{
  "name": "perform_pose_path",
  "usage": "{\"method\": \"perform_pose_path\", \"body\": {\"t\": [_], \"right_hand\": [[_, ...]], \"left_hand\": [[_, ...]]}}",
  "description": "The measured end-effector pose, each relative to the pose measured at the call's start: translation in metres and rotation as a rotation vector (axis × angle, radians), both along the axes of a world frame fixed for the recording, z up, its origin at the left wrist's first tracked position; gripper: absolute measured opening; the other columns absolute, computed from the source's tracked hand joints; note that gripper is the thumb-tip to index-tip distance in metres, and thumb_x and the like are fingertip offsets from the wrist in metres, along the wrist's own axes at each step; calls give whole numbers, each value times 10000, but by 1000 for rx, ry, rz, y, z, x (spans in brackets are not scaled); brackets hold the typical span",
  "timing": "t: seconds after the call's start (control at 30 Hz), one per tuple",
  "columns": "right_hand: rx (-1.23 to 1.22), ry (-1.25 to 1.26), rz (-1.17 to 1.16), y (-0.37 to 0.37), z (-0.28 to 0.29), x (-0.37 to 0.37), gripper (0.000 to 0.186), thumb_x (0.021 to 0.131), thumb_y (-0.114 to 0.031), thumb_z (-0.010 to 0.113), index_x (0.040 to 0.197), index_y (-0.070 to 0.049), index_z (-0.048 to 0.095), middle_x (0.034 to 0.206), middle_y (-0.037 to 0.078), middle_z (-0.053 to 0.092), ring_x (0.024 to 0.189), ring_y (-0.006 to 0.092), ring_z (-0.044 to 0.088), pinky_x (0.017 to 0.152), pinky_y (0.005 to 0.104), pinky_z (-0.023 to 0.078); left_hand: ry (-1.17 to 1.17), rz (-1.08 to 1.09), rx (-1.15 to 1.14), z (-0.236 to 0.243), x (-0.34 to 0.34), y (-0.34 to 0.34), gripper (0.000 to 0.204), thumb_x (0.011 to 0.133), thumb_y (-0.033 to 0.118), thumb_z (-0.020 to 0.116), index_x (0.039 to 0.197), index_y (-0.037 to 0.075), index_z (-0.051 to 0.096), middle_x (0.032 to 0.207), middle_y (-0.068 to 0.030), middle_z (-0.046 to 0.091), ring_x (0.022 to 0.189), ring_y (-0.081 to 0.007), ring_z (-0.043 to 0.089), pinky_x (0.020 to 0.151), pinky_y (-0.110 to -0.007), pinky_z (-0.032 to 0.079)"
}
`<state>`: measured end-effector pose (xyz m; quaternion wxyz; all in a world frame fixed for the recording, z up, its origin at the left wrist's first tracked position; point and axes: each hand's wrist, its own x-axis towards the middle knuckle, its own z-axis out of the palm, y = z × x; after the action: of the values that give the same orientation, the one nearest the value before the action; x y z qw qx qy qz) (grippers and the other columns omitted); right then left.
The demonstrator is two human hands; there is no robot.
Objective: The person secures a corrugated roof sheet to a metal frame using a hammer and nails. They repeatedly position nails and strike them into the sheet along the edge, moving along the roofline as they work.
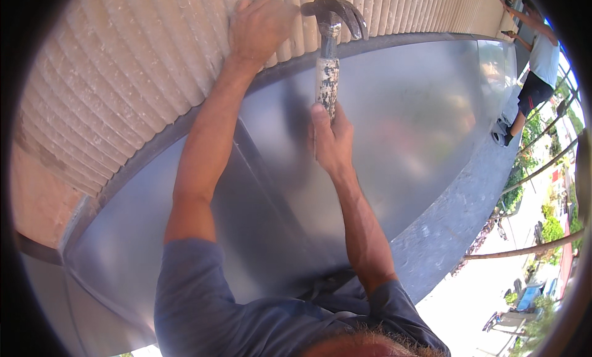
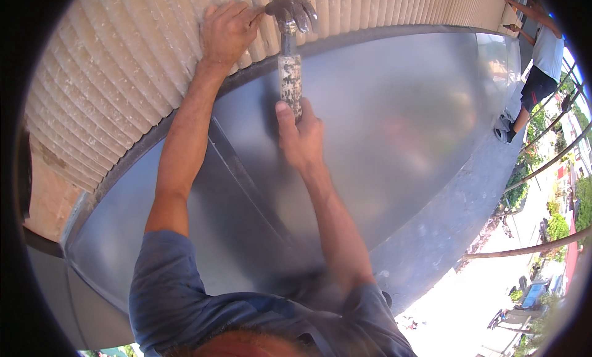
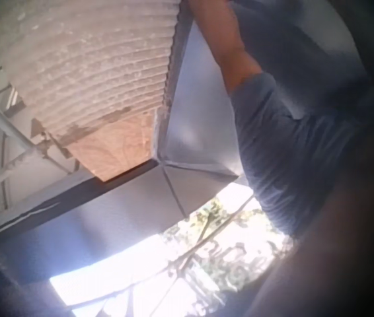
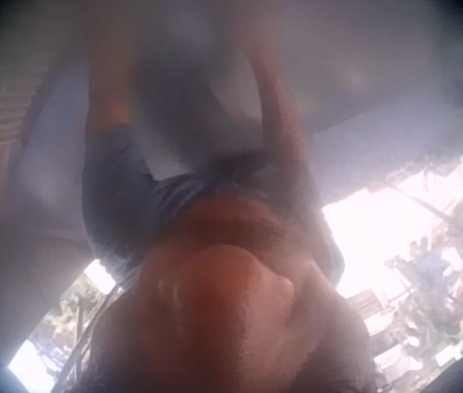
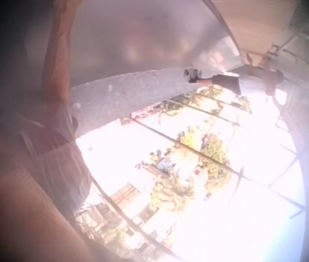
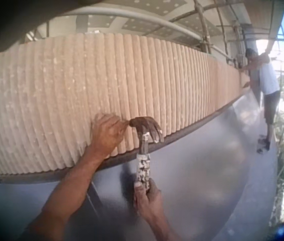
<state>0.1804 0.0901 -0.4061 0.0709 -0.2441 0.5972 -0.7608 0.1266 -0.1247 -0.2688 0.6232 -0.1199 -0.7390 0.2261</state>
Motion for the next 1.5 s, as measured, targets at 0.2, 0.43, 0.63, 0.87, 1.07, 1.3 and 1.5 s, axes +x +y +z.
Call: {"method": "perform_pose_path", "body": {"t": [0.2,0.43,0.63,0.87,1.07,1.3,1.5], "right_hand": [[30,26,-26,1,5,-2,562,990,-544,609,992,14,546,607,17,566,513,99,548,467,289,470],[-35,142,-82,1,-5,-6,505,996,-503,617,978,-3,550,611,19,573,514,99,551,478,285,465],[2,-20,-36,4,2,-6,516,988,-517,623,1001,-5,559,614,12,579,516,88,544,476,286,461],[14,88,-79,2,-3,-5,546,986,-547,612,978,-3,561,613,13,581,518,86,544,471,279,459],[-21,85,-88,1,-5,1,539,995,-535,602,967,3,563,594,18,585,517,95,558,480,286,467],[-24,79,-76,-2,-6,-9,519,995,-524,609,971,-7,567,607,19,585,519,97,558,479,285,469],[-9,60,-63,-6,-5,-8,536,991,-537,607,970,-2,567,613,27,584,521,108,559,485,292,471]], "left_hand": [[37,-75,-22,1,-4,-1,109,786,244,809,884,202,788,708,58,613,720,-147,624,646,-352,380],[-19,-86,59,0,-4,2,94,781,168,707,852,222,739,733,62,624,786,-151,634,715,-357,400],[-33,-50,44,1,-2,2,68,777,181,738,836,213,752,713,57,616,758,-152,627,694,-355,392],[4,-93,20,3,-5,1,63,790,233,807,812,190,765,672,59,598,703,-149,620,650,-345,379],[18,-111,49,0,-4,0,77,779,233,810,822,184,769,679,56,601,709,-155,625,664,-345,391],[1,-45,45,-2,-3,1,78,775,226,815,818,188,762,677,54,599,705,-159,621,660,-349,383],[22,-110,24,-1,-7,0,79,777,226,817,804,184,755,673,57,603,700,-159,619,658,-351,381]]}}
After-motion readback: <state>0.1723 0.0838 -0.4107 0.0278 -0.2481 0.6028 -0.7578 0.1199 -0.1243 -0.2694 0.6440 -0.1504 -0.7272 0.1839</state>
